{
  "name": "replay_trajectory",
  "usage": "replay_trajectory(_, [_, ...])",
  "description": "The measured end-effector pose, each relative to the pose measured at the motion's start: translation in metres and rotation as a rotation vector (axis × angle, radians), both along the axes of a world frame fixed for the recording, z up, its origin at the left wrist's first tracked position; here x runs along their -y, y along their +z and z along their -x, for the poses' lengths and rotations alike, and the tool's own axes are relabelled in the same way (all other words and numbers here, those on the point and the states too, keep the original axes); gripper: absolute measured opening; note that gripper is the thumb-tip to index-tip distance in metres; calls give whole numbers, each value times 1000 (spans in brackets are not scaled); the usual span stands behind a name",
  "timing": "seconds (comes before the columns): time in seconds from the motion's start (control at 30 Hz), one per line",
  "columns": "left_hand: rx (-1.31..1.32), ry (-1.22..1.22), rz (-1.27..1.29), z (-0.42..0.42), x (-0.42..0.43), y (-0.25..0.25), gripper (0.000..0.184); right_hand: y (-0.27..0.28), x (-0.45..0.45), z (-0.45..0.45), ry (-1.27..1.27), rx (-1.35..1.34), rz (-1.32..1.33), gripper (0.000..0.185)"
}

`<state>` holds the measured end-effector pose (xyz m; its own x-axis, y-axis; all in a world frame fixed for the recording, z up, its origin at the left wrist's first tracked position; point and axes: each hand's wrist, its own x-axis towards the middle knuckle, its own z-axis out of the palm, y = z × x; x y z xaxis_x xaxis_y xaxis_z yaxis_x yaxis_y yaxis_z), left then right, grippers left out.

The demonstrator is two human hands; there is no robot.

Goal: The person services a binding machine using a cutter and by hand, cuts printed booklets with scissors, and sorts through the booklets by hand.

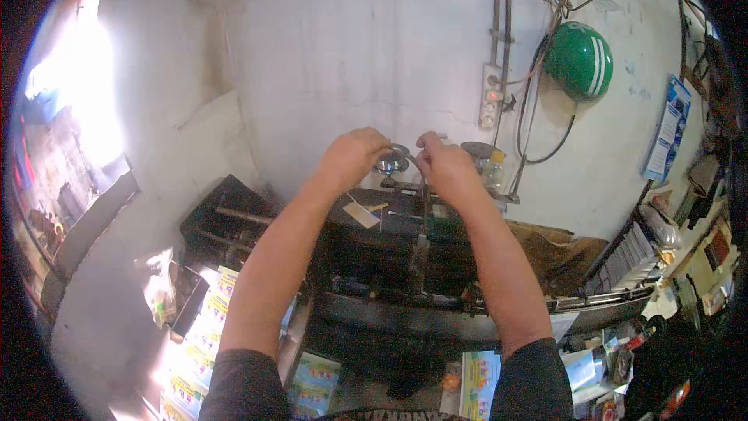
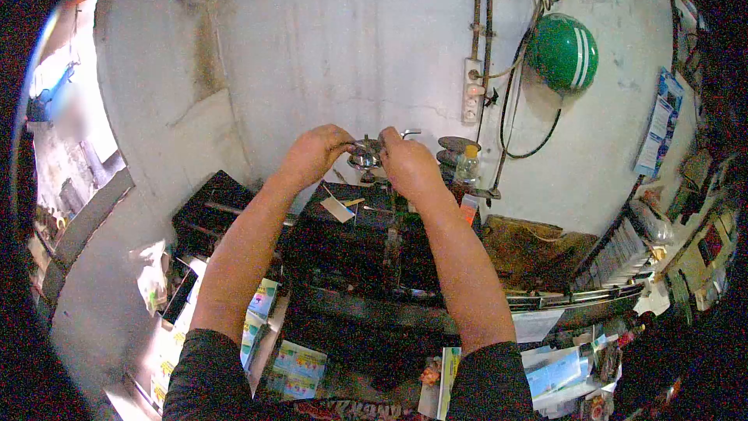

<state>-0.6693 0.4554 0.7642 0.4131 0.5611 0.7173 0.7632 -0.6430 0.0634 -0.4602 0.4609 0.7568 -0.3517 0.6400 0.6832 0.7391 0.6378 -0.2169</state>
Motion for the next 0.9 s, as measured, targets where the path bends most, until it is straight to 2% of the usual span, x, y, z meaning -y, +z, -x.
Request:
replay_trajectory(0.1, [-23,-29,-67,0,-1,-1,15,1,-2,5,-66,93,-34,21])
replay_trajectory(0.23, [-64,76,-19,-1,8,1,16,5,5,5,-59,107,-56,19])
replay_trajectory(0.3, [-42,86,-2,-1,12,0,17,0,2,4,0,-82,-2,21])
replay_trajectory(0.5, [-4,80,-8,-3,7,-7,18,-14,-3,6,61,-238,-22,27])
replay_trajectory(0.7, [-58,145,-29,-1,0,-15,18,-15,2,5,-30,-195,3,29])
replay_trajectory(0.8, [-33,103,-47,-2,1,-15,18,-12,2,4,31,-260,12,32])
replay_trajectory(0.9, [-3,55,-87,-4,2,-14,19,-19,-10,10,-28,-303,85,36])
